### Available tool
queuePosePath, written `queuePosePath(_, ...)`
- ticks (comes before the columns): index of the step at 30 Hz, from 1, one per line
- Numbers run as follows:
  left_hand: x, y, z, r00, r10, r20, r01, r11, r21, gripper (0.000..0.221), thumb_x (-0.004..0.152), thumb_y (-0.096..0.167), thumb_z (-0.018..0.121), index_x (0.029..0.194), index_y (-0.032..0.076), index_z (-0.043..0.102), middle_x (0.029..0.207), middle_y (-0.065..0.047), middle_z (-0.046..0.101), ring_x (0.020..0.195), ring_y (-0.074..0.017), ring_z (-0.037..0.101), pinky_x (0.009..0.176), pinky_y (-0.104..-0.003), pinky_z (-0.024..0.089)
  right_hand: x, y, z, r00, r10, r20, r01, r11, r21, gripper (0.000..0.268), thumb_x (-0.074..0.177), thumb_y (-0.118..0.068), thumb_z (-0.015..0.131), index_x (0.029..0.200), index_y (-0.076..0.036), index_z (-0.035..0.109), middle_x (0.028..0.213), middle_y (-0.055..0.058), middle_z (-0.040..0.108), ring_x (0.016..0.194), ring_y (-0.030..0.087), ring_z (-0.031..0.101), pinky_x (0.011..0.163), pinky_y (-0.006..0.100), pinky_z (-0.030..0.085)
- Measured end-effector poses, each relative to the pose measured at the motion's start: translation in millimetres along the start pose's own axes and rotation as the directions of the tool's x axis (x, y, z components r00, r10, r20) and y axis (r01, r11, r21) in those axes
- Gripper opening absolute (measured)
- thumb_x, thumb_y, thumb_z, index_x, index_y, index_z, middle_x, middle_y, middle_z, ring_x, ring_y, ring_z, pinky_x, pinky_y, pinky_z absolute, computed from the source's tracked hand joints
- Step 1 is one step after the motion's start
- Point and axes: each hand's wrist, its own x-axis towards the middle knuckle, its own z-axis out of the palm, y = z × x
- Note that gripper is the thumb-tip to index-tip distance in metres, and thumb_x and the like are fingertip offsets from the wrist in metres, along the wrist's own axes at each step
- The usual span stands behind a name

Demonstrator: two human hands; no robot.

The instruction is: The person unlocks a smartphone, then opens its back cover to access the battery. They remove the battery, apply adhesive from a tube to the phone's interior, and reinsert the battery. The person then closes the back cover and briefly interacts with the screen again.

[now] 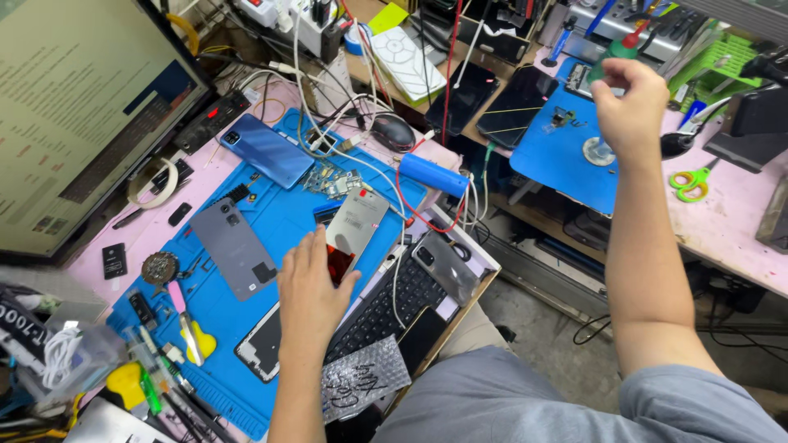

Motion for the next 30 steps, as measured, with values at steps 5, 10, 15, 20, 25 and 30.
queuePosePath(5, -34, -14, -20, 0.985, 0.012, -0.170, -0.018, 0.999, -0.037, 0.057, 0.081, 0.022, 0.081, 0.131, -0.001, 0.064, 0.128, -0.020, 0.067, 0.119, -0.0390, 0.061, 0.103, -0.047, 0.046, -2, -66, -35, 0.938, -0.041, 0.344, -0.021, 0.984, 0.176, 0.041, 0.095, 0.001, 0.071, 0.135, 0.000, 0.065, 0.116, 0.012, 0.073, 0.103, 0.017, 0.071, 0.089, 0.031, 0.057)
queuePosePath(10, -95, -72, -21, 0.940, -0.071, -0.333, 0.063, 0.997, -0.034, 0.044, 0.084, 0.020, 0.075, 0.125, 0.004, 0.068, 0.117, -0.015, 0.071, 0.108, -0.0339, 0.069, 0.100, -0.042, 0.052, -43, -96, -124, 0.673, -0.005, 0.740, -0.278, 0.925, 0.259, 0.052, 0.087, -0.001, 0.070, 0.138, -0.002, 0.062, 0.118, 0.013, 0.076, 0.102, 0.018, 0.074, 0.086, 0.032, 0.061)
queuePosePath(15, -126, -97, -41, 0.970, -0.039, -0.239, 0.047, 0.998, 0.031, 0.032, 0.086, 0.019, 0.073, 0.115, 0.004, 0.071, 0.108, -0.013, 0.074, 0.102, -0.0298, 0.071, 0.097, -0.041, 0.054, -82, -68, -187, 0.793, 0.036, 0.608, -0.392, 0.794, 0.464, 0.045, 0.092, 0.000, 0.066, 0.137, 0.007, 0.061, 0.123, 0.018, 0.073, 0.106, 0.022, 0.073, 0.089, 0.034, 0.061)
queuePosePath(20, -119, -4, -67, 0.939, 0.281, -0.199, -0.344, 0.790, -0.508, 0.023, 0.098, 0.021, 0.065, 0.109, 0.002, 0.073, 0.103, -0.011, 0.078, 0.099, -0.0278, 0.076, 0.098, -0.043, 0.057, -90, -86, -160, 0.771, 0.000, 0.637, -0.420, 0.752, 0.509, 0.042, 0.094, -0.003, 0.066, 0.135, 0.008, 0.063, 0.118, 0.019, 0.074, 0.104, 0.021, 0.074, 0.091, 0.032, 0.060)
queuePosePath(25, -120, 72, -121, 0.654, 0.747, 0.119, -0.039, 0.190, -0.981, 0.038, 0.125, 0.033, 0.045, 0.126, -0.001, 0.062, 0.130, -0.012, 0.063, 0.119, -0.0231, 0.063, 0.106, -0.031, 0.051, -86, -156, -56, 0.628, 0.095, 0.772, -0.273, 0.956, 0.104, 0.043, 0.093, -0.008, 0.069, 0.135, -0.001, 0.066, 0.113, 0.011, 0.078, 0.097, 0.015, 0.070, 0.081, 0.030, 0.055)
queuePosePath(30, -145, 87, -138, 0.684, 0.729, -0.002, -0.045, 0.039, -0.998, 0.032, 0.120, 0.030, 0.049, 0.125, 0.001, 0.060, 0.129, -0.008, 0.056, 0.118, -0.0216, 0.059, 0.103, -0.029, 0.049, -120, -222, 8, 0.466, -0.065, 0.882, -0.247, 0.948, 0.200, 0.050, 0.090, -0.012, 0.069, 0.139, -0.005, 0.064, 0.118, 0.007, 0.076, 0.099, 0.012, 0.070, 0.085, 0.029, 0.054)
